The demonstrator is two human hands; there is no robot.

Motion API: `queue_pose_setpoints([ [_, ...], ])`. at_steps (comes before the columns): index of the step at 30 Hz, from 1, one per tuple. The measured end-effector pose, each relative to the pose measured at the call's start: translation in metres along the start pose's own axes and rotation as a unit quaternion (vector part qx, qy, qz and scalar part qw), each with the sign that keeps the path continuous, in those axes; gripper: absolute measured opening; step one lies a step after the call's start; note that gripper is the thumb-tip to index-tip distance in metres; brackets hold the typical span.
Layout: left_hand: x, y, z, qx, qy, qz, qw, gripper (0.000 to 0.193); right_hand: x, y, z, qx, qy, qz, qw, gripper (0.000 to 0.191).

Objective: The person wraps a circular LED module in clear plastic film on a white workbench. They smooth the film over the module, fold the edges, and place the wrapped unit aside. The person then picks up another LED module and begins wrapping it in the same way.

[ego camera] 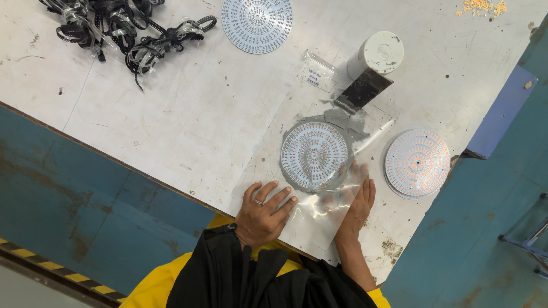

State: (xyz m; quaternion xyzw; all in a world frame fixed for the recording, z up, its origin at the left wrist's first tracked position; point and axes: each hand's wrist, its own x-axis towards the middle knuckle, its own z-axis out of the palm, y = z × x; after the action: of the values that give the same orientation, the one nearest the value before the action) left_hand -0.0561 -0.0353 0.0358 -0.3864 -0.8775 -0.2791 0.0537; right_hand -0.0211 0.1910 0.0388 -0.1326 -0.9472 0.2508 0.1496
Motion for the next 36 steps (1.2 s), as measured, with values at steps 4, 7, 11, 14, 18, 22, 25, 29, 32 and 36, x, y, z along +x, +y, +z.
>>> queue_pose_setpoints([
  [4,0.0,-0.0004,0.0015,-0.002,0.001,0.0,1.0,0.031,0.0009,0.0002,0.0001,-0.014,-0.003,0.004,1.0,0.056],
  [7,-0.0008,-0.0012,0.0014,0.001,0.002,0.001,1.0,0.031,0.0015,0.0003,0.0008,-0.017,-0.002,-0.006,1.0,0.054],
  [11,-0.0009,-0.0027,0.0019,0.0,0.001,0.006,1.0,0.031,0.002,0.0024,0.0027,-0.022,-0.002,-0.021,1.0,0.054],
  [14,-0.0004,-0.0019,0.0034,-0.002,0.006,0.008,1.0,0.031,0.0018,0.0053,0.0027,-0.029,-0.005,-0.019,0.999,0.052],
  [18,-0.0014,-0.0016,0.004,0.001,0.005,0.007,1.0,0.032,0.0008,0.0071,0.0029,-0.038,-0.002,-0.041,0.998,0.05],
  [22,-0.0021,-0.0016,0.0047,0.002,0.005,0.008,1.0,0.032,0.0009,0.0079,0.0034,-0.039,0.004,-0.048,0.998,0.051],
  [25,-0.0022,-0.0011,0.0054,0.001,0.002,0.006,1.0,0.031,0.0009,0.0083,0.0035,-0.038,0.003,-0.043,0.998,0.05],
  [29,-0.002,0.0001,0.0054,-0.005,0.004,0.0,1.0,0.031,0.0015,0.0081,0.0032,-0.036,0.008,-0.052,0.998,0.046],
  [32,-0.0014,0.0006,0.0046,-0.004,0.003,-0.003,1.0,0.032,0.0023,0.0067,0.0019,-0.034,0.006,-0.05,0.998,0.047],
  [36,-0.0009,0.0011,0.0032,-0.001,0.004,-0.005,1.0,0.032,0.0031,0.0037,0.0008,-0.003,0.005,-0.01,1.0,0.059],
])
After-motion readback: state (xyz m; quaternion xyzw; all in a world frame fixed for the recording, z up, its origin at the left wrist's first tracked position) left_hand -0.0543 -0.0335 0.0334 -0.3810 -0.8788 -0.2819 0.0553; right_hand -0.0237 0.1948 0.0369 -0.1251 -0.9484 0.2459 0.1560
